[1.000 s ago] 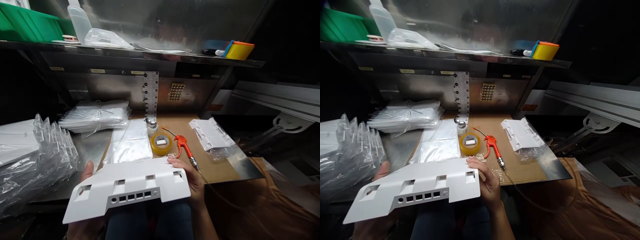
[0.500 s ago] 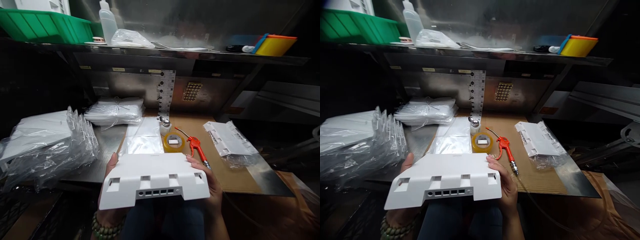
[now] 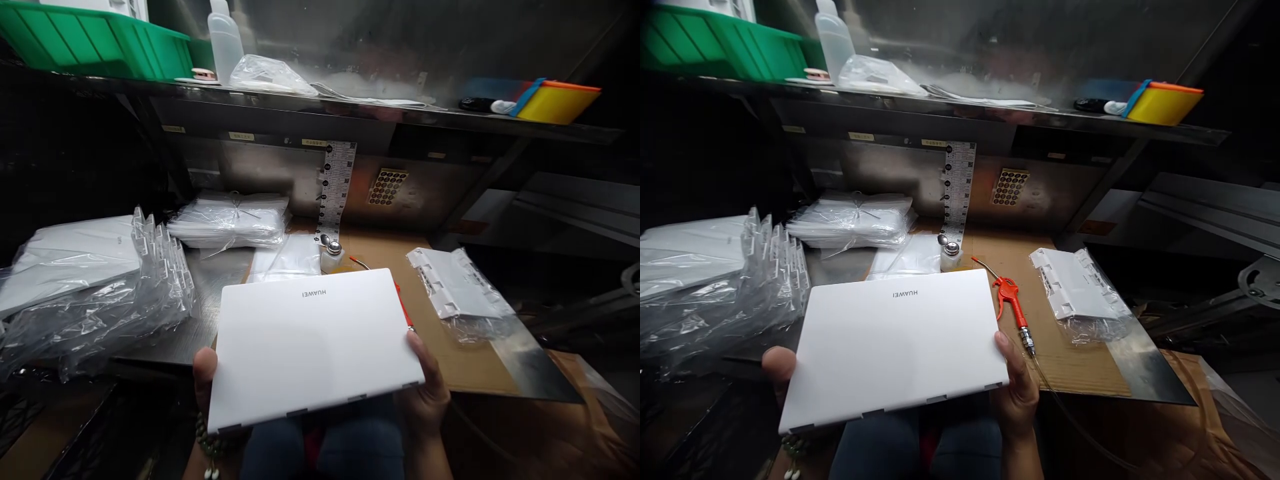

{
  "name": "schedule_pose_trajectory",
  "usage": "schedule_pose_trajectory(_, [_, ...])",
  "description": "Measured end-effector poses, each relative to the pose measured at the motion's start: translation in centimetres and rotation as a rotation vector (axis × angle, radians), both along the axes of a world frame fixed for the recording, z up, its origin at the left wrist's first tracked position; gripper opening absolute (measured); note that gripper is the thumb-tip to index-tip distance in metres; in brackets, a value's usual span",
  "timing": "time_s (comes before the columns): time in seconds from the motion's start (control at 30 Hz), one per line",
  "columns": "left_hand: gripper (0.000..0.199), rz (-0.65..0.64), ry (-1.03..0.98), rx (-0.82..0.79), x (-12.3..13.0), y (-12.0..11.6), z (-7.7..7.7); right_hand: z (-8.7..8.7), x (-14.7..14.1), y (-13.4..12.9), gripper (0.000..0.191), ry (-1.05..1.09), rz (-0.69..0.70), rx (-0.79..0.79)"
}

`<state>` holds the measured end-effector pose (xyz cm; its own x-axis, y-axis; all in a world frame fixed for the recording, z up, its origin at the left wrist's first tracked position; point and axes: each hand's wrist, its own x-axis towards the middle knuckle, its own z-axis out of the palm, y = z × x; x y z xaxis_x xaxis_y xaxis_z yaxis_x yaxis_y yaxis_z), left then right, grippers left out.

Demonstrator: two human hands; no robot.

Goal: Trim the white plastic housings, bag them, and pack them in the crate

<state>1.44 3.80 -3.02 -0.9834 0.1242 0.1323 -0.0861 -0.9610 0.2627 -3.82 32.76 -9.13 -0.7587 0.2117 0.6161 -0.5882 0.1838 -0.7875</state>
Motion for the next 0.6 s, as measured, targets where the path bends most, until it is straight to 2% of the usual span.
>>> schedule_pose_trajectory(0.17, [0.054, 0.119, -0.069, -0.059, -0.4, 0.5, 0.6, 0.5, -0.1, -0.3, 0.045, -0.009, 0.014, -0.023])
schedule_pose_trajectory(0.23, [0.051, 0.117, -0.052, -0.072, -0.9, 0.5, 1.0, 0.8, -0.1, -0.2, 0.046, -0.025, 0.008, 0.005])
schedule_pose_trajectory(0.33, [0.05, -0.024, -0.06, -0.047, -1.8, 0.1, 1.6, 1.6, -0.4, -0.3, 0.049, -0.102, 0.006, 0.079])
schedule_pose_trajectory(0.4, [0.056, -0.171, -0.146, -0.014, -2.4, -0.3, 1.8, 2.2, -0.7, -0.5, 0.049, -0.154, 0.032, 0.125])
schedule_pose_trajectory(0.47, [0.06, -0.22, -0.267, 0.017, -2.7, -0.8, 1.6, 2.6, -1.0, -0.8, 0.048, -0.165, 0.037, 0.164])
schedule_pose_trajectory(0.6, [0.069, -0.071, -0.469, 0.065, -2.8, -1.0, 1.0, 2.8, -1.3, -1.2, 0.048, -0.118, 0.019, 0.224])
